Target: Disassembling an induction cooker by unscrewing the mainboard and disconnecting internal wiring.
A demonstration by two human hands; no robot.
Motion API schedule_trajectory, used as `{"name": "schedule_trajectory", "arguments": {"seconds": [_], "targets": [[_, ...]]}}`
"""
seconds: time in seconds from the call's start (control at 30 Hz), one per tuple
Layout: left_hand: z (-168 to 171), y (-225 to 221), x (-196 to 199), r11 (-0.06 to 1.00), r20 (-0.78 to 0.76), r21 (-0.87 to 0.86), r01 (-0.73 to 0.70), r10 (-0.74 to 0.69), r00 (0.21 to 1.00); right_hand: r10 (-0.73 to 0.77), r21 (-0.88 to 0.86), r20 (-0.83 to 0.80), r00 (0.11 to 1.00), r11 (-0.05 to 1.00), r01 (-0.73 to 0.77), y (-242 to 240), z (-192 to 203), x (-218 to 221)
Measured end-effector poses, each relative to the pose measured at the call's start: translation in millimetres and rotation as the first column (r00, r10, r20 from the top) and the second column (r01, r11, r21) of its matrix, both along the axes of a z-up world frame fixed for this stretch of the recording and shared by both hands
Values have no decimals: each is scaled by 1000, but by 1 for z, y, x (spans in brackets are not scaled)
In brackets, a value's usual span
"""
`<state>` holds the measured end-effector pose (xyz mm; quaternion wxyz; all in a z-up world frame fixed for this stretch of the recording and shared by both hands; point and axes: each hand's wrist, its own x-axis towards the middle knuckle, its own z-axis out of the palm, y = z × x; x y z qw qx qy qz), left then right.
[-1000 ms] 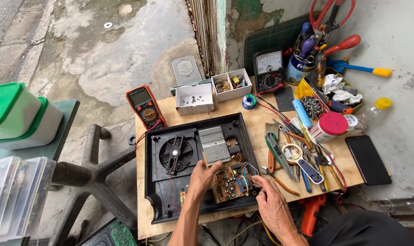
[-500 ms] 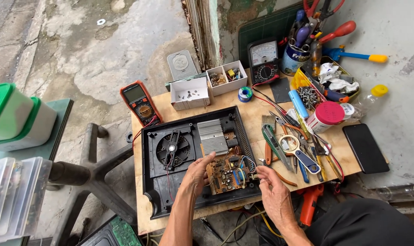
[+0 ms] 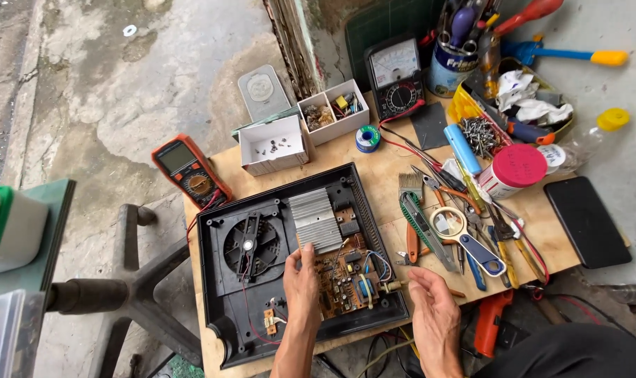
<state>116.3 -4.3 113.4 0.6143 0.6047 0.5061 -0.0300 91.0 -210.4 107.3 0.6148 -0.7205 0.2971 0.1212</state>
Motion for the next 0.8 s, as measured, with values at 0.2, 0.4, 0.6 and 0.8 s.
{"name": "schedule_trajectory", "arguments": {"seconds": [0.2, 0.4, 0.6, 0.8], "targets": [[1, 2, 7, 994, -55, -90, -70, 65, 996, -67, -2, -58, 996, 998, 67, -2, -18, 9], [9, 11, 14, 977, -92, -176, -121, 106, 990, -101, -91, -79, 992, 991, 94, 8, -19, 21], [-19, 20, 9, 954, -30, -216, -210, 209, 978, -63, -161, -181, 981, 986, 34, 12, -15, 29], [-4, 11, 15, 976, -52, -155, -151, 144, 988, 27, -229, -164, 986, 971, -65, 1, -41, 15]]}}
